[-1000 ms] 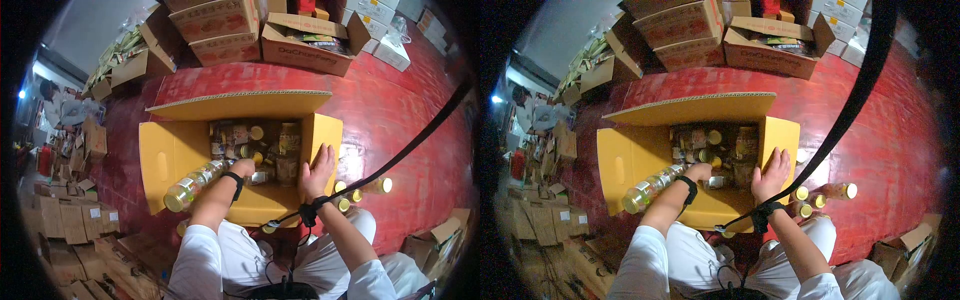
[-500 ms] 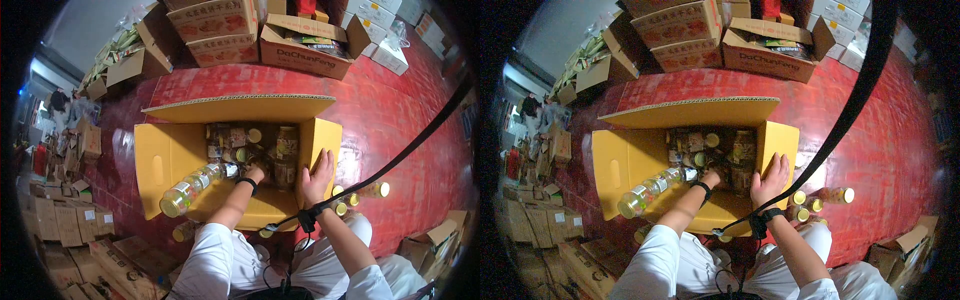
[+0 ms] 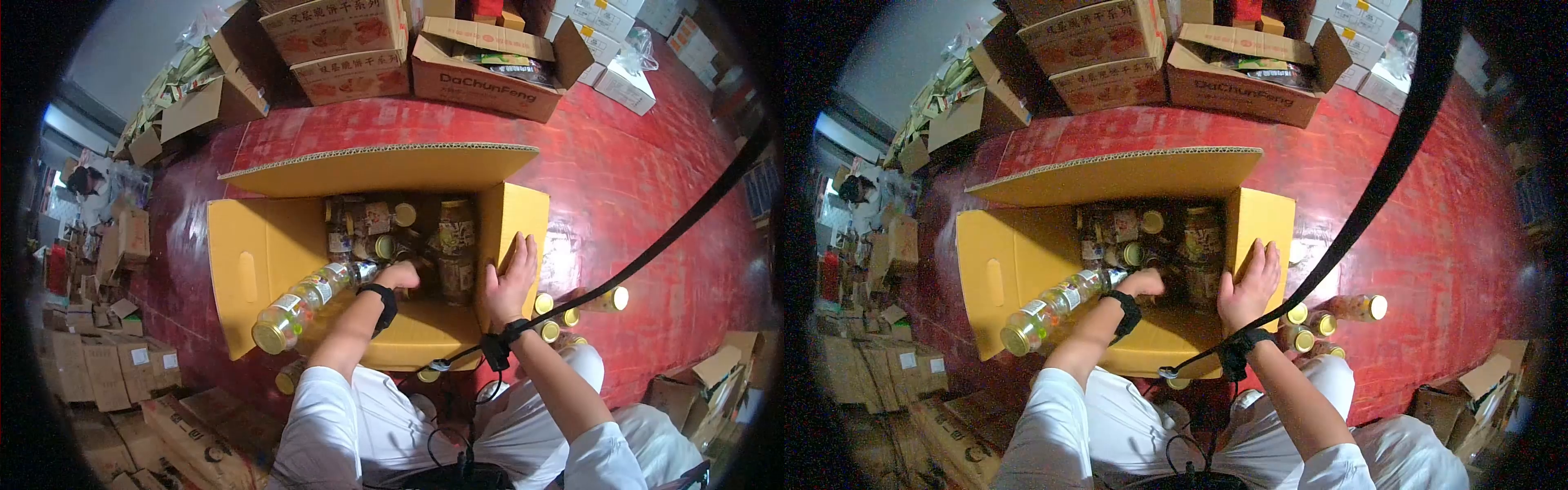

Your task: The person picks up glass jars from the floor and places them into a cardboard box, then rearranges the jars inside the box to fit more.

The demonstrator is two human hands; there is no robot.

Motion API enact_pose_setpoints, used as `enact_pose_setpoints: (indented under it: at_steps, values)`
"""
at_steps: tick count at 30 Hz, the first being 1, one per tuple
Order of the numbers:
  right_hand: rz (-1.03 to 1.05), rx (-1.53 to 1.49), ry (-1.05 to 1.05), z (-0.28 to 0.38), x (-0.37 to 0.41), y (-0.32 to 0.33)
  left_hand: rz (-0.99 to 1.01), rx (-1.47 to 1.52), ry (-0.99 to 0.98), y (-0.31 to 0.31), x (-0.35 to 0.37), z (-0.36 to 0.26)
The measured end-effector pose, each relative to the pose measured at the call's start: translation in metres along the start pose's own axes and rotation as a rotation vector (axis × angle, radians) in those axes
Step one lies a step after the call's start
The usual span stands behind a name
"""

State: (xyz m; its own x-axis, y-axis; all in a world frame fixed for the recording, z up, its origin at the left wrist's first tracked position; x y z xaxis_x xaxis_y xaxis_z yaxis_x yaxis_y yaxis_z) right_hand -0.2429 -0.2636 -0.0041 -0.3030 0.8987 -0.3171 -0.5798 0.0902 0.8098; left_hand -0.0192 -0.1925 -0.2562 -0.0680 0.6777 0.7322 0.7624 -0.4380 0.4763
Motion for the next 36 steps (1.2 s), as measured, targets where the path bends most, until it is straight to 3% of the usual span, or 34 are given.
enact_pose_setpoints:
  at_steps: [3,6,8,17,25,33,34,36]
  values:
    - [0.0,0.011,-0.007,-0.001,-0.001,-0.002,-0.074,0.063,-0.205,0.014,0.019,-0.03]
    - [-0.04,0.007,0.028,-0.003,-0.001,-0.006,-0.299,-0.247,-0.08,0.018,0.012,-0.053]
    - [-0.025,0.01,0.017,-0.001,-0.003,-0.005,-0.447,-0.396,-0.125,0.002,-0.011,-0.05]
    - [0.028,-0.033,0.01,0.001,-0.003,-0.001,-0.782,-0.203,-0.278,-0.004,-0.041,-0.041]
    - [0.013,-0.038,-0.004,0.003,-0.004,-0.001,-0.428,0.104,-0.211,0.019,-0.047,-0.035]
    - [0.036,-0.044,-0.013,0.002,-0.004,-0.001,-0.086,1.069,-0.36,0.038,-0.014,-0.007]
    - [0.026,-0.045,-0.007,0.003,-0.004,0.0,-0.085,1.108,-0.331,0.039,-0.014,-0.005]
    - [0.021,-0.044,-0.004,0.004,-0.004,0.0,-0.116,0.995,0.007,0.033,-0.03,-0.005]
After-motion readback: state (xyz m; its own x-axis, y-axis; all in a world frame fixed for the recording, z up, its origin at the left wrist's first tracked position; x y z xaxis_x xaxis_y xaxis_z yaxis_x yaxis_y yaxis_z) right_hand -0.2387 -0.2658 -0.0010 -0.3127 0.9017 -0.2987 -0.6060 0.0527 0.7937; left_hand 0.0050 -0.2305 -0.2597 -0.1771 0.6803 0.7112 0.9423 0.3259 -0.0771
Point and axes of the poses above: each hand's wrist, its own x-axis away from the middle knuckle, its own y-axis out of the back of the hand, z = x × y, the point moved 4 cm from there along -x, towards the middle knuckle, and after that the axes turned 9 degrees about x, right-handed, at the moved point
